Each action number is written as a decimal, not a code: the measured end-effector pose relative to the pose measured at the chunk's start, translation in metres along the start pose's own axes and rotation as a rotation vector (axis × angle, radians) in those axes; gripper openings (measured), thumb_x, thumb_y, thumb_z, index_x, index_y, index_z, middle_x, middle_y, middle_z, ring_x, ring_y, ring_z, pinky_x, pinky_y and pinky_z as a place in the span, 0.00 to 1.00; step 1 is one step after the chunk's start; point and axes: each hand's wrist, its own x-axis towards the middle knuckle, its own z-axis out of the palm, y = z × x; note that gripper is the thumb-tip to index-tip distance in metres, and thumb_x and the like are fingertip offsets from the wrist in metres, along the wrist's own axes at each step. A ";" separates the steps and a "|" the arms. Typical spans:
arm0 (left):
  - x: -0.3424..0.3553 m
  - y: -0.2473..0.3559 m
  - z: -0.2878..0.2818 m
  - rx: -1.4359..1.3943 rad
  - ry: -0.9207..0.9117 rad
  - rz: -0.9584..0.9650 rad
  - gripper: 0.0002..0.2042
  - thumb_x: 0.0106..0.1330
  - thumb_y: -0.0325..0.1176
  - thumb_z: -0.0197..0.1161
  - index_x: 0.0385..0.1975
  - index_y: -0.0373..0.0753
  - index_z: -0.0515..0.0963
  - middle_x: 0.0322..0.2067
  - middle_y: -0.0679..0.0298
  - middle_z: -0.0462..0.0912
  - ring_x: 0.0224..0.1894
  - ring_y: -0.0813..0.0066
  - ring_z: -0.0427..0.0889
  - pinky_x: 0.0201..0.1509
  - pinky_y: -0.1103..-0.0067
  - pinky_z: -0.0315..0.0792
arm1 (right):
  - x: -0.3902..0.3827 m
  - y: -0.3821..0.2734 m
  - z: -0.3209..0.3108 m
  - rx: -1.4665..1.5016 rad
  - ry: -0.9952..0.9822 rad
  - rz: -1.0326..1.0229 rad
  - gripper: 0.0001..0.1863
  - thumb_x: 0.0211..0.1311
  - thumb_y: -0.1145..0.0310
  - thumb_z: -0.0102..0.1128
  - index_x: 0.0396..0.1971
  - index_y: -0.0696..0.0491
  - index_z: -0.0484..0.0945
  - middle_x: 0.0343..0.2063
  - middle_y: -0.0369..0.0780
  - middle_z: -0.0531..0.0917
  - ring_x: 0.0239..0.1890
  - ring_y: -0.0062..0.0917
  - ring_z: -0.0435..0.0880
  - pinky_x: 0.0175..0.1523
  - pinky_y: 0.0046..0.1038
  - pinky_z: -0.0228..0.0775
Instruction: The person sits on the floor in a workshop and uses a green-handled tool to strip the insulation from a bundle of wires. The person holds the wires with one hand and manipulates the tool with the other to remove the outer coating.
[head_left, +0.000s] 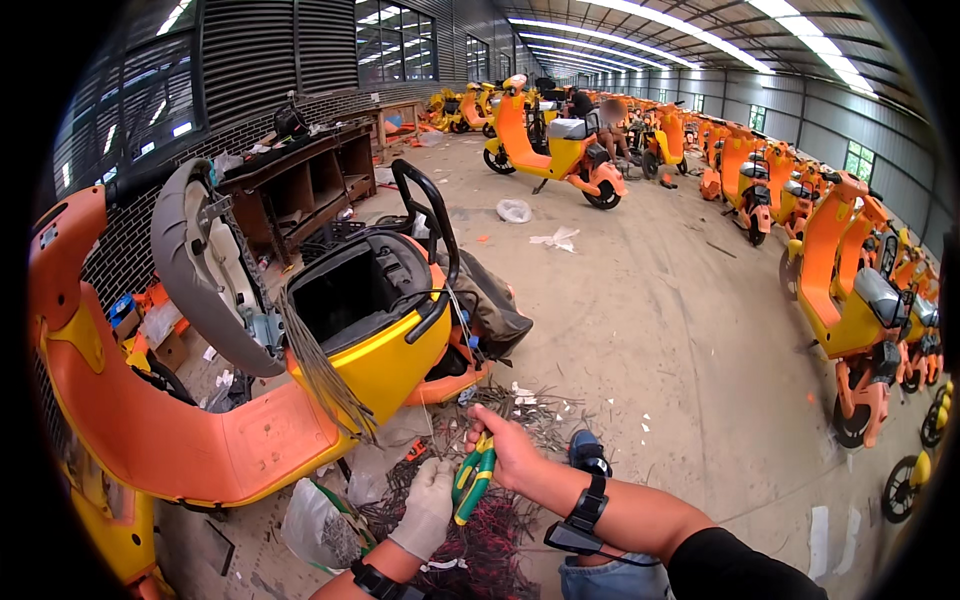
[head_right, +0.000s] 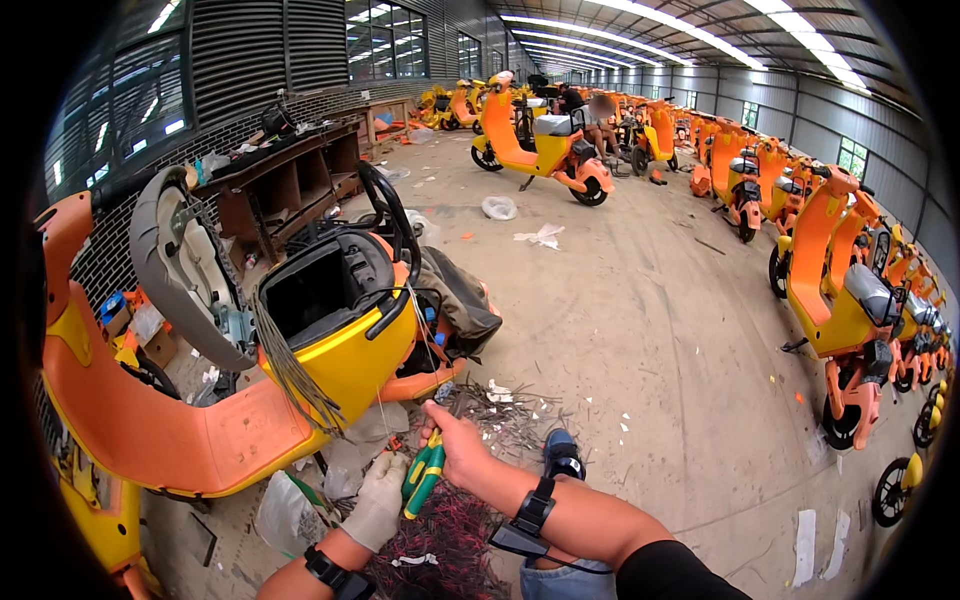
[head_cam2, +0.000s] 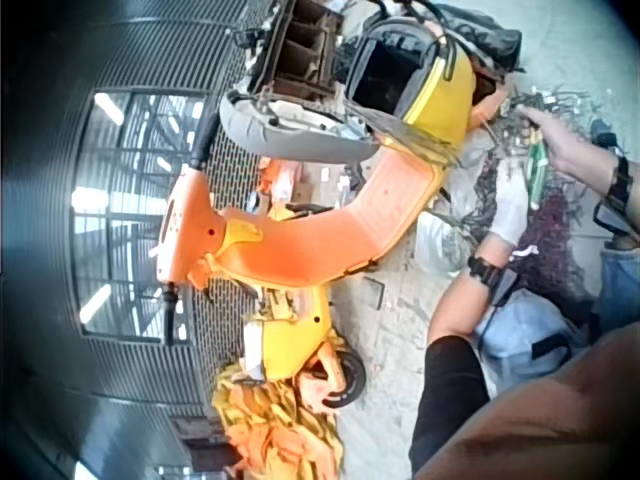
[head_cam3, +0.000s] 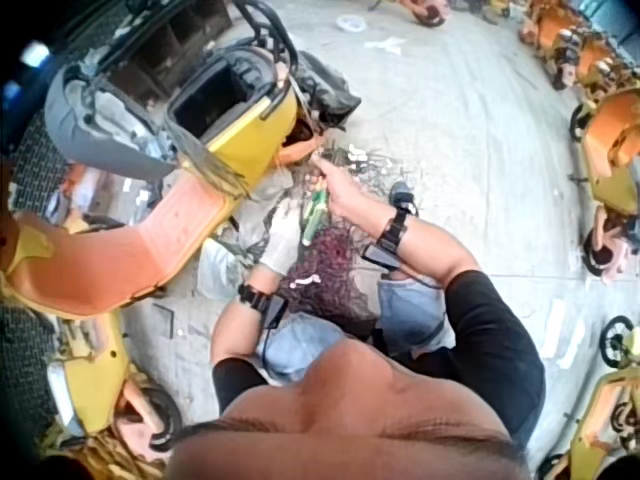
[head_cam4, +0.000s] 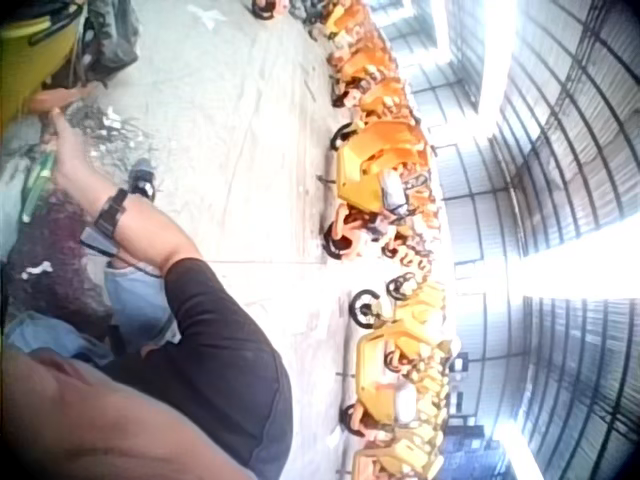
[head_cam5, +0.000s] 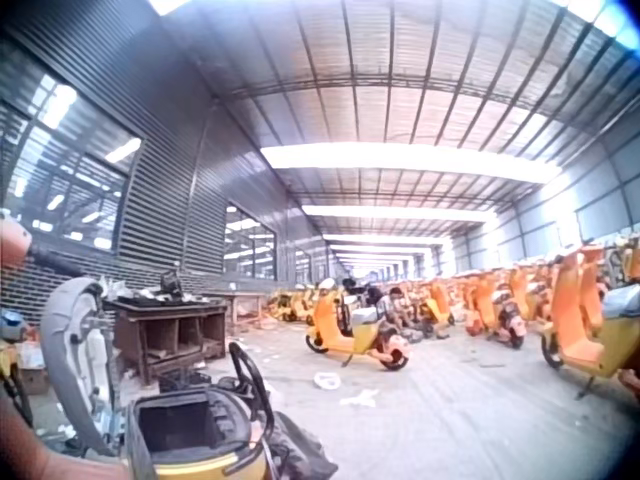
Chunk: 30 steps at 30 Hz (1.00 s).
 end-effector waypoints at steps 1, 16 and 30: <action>0.000 0.000 -0.002 -0.057 0.027 -0.007 0.11 0.74 0.36 0.48 0.39 0.36 0.75 0.32 0.68 0.75 0.33 0.80 0.70 0.40 0.81 0.68 | -0.003 0.005 0.005 -0.071 -0.034 -0.038 0.15 0.67 0.64 0.58 0.47 0.57 0.70 0.30 0.34 0.73 0.31 0.23 0.74 0.37 0.27 0.72; -0.020 0.044 -0.027 -0.021 0.019 0.012 0.12 0.75 0.38 0.49 0.42 0.36 0.73 0.30 0.65 0.80 0.28 0.82 0.78 0.31 0.83 0.74 | -0.026 0.015 0.013 -0.283 -0.353 0.147 0.32 0.49 0.83 0.48 0.61 0.59 0.63 0.53 0.41 0.76 0.49 0.25 0.76 0.49 0.24 0.69; -0.006 0.036 -0.044 0.442 0.106 0.323 0.14 0.72 0.38 0.53 0.46 0.33 0.76 0.30 0.53 0.81 0.33 0.60 0.81 0.41 0.71 0.73 | -0.028 0.007 -0.019 -1.346 -0.414 0.020 0.33 0.52 0.82 0.57 0.62 0.54 0.66 0.43 0.37 0.76 0.40 0.18 0.72 0.45 0.23 0.69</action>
